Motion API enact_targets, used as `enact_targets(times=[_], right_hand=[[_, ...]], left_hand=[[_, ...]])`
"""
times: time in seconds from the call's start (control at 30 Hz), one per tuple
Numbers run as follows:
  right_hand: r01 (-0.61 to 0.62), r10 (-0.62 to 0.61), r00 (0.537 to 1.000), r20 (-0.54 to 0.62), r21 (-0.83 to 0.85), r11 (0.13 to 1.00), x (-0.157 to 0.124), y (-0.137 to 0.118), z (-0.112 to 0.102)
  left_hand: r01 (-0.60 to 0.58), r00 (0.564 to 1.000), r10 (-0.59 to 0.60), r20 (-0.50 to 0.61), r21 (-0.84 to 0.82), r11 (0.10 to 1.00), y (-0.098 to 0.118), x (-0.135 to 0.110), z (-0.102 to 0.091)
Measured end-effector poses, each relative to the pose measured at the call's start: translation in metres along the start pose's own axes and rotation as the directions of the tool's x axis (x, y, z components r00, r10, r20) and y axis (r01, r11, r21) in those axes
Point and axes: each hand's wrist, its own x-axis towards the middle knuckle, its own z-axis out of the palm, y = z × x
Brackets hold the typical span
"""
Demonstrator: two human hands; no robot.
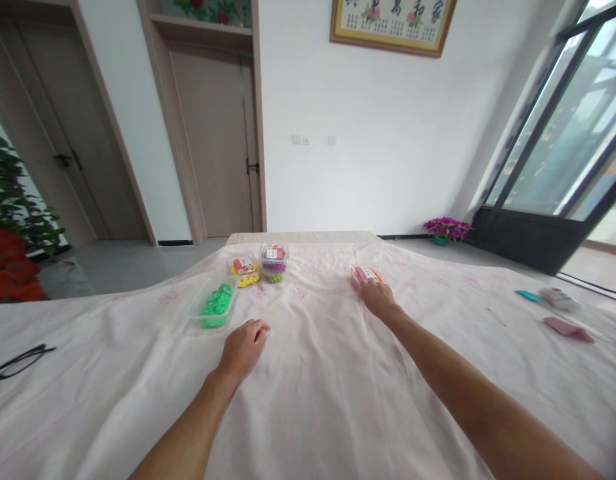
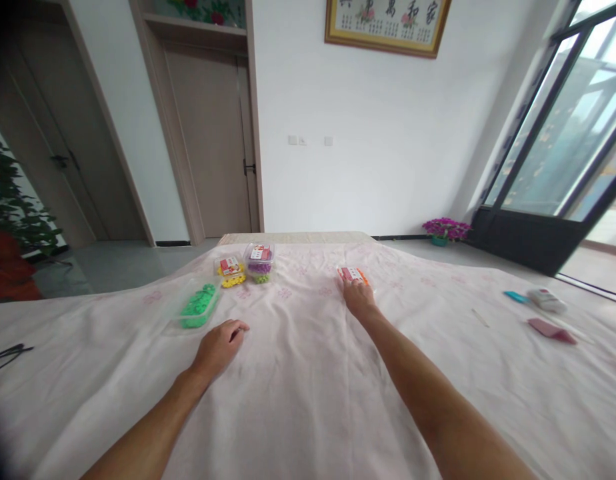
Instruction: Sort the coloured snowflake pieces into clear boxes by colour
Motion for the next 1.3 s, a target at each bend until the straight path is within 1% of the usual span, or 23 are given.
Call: enact_targets(times=[0.07,0.1,0.2,0.27,0.33,0.4,0.47,0.5,0.53,0.6,0.7,0.8,0.87,0.9,0.97,1.03,1.07,1.13,1.2,1.23,1.3], right_hand=[[0.009,-0.009,1.000,-0.018,-0.014,1.000,-0.006,0.010,0.001],[0.027,-0.028,0.999,-0.030,-0.015,1.000,-0.010,0.018,0.002],[0.180,-0.178,0.982,-0.058,0.027,0.983,-0.026,0.057,0.004],[0.177,-0.175,0.982,-0.069,0.030,0.984,-0.037,0.083,0.004],[0.121,-0.119,0.989,-0.089,0.021,0.992,-0.045,0.097,0.002],[0.120,-0.115,0.986,-0.124,0.036,0.992,-0.047,0.094,-0.001],[0.182,-0.171,0.975,-0.140,0.066,0.981,-0.044,0.079,-0.002],[0.204,-0.193,0.973,-0.130,0.074,0.976,-0.041,0.070,-0.002],[0.202,-0.193,0.974,-0.122,0.072,0.977,-0.037,0.061,-0.001],[0.169,-0.161,0.981,-0.106,0.068,0.983,-0.029,0.051,0.004],[0.138,-0.130,0.988,-0.087,0.089,0.986,-0.020,0.052,0.010],[0.092,-0.084,0.993,-0.080,0.101,0.991,-0.014,0.048,0.006],[0.063,-0.052,0.994,-0.097,0.113,0.992,-0.009,0.031,-0.005],[0.080,-0.066,0.992,-0.109,0.130,0.988,-0.006,0.016,-0.012],[0.185,-0.160,0.979,-0.130,0.211,0.960,0.004,-0.022,-0.028],[0.318,-0.285,0.947,-0.149,0.302,0.899,0.020,-0.067,-0.044],[0.352,-0.313,0.935,-0.165,0.334,0.875,0.030,-0.090,-0.051],[0.349,-0.287,0.933,-0.216,0.355,0.867,0.053,-0.131,-0.063],[0.311,-0.236,0.941,-0.244,0.341,0.887,0.075,-0.162,-0.073],[0.300,-0.228,0.943,-0.241,0.322,0.898,0.085,-0.174,-0.076],[0.294,-0.244,0.947,-0.207,0.259,0.920,0.102,-0.188,-0.081]], left_hand=[[-0.001,1.000,0.001,0.005,0.007,1.000,0.000,0.000,0.000],[0.000,1.000,0.000,0.007,0.010,1.000,0.000,0.000,0.000],[0.009,1.000,-0.009,0.012,0.015,1.000,0.000,0.001,0.001],[0.023,1.000,-0.023,0.021,0.018,1.000,0.000,0.002,0.002],[0.037,0.999,-0.038,0.033,0.021,0.999,0.000,0.003,0.002],[0.051,0.998,-0.053,0.046,0.029,0.998,0.000,0.005,0.002],[0.063,0.996,-0.064,0.057,0.034,0.997,0.002,0.005,0.001],[0.066,0.996,-0.068,0.060,0.035,0.997,0.003,0.005,0.000],[0.067,0.996,-0.069,0.064,0.034,0.997,0.003,0.005,0.000],[0.065,0.996,-0.066,0.067,0.027,0.998,0.005,0.004,-0.001],[0.068,0.995,-0.070,0.073,0.028,0.997,0.006,0.003,-0.002],[0.084,0.993,-0.087,0.079,0.037,0.996,0.007,0.004,-0.002],[0.091,0.992,-0.094,0.079,0.037,0.995,0.008,0.005,-0.002],[0.095,0.992,-0.097,0.080,0.037,0.995,0.008,0.006,-0.002],[0.099,0.992,-0.101,0.076,0.032,0.995,0.008,0.006,-0.002],[0.102,0.992,-0.104,0.074,0.022,0.994,0.007,0.007,-0.002],[0.103,0.992,-0.104,0.073,0.013,0.995,0.007,0.006,-0.002],[0.101,0.992,-0.100,0.072,-0.012,0.995,0.006,0.006,-0.003],[0.098,0.993,-0.096,0.069,-0.032,0.995,0.005,0.006,-0.004],[0.099,0.993,-0.096,0.069,-0.037,0.994,0.005,0.006,-0.004],[0.105,0.992,-0.102,0.074,-0.038,0.994,0.005,0.007,-0.005]])
